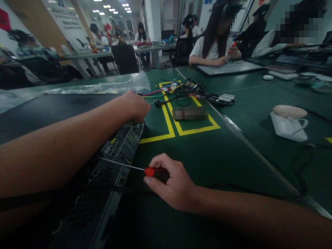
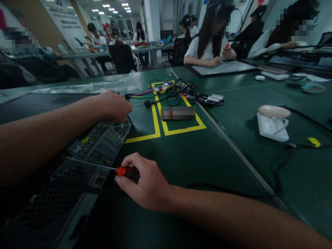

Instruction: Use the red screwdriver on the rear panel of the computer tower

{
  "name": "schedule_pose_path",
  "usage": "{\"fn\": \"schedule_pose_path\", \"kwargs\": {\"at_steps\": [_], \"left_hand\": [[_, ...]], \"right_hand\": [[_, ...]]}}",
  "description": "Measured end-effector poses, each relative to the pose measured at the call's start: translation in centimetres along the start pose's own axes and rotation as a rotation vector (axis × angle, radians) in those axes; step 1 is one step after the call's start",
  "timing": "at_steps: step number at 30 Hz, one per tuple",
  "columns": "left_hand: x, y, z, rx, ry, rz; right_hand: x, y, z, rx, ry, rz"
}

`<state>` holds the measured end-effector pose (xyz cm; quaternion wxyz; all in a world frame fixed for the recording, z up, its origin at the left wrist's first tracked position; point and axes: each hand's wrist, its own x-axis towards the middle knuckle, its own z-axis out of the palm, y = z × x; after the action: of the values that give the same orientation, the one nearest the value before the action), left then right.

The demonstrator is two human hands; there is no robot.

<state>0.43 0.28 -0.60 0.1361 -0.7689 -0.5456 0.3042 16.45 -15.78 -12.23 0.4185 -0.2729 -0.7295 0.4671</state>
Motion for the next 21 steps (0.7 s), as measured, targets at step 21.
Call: {"fn": "schedule_pose_path", "kwargs": {"at_steps": [21], "left_hand": [[-0.52, 0.11, -0.31, 0.008, 0.005, 0.02]], "right_hand": [[-0.01, -0.2, 0.03, 0.037, -0.004, 0.032]]}}
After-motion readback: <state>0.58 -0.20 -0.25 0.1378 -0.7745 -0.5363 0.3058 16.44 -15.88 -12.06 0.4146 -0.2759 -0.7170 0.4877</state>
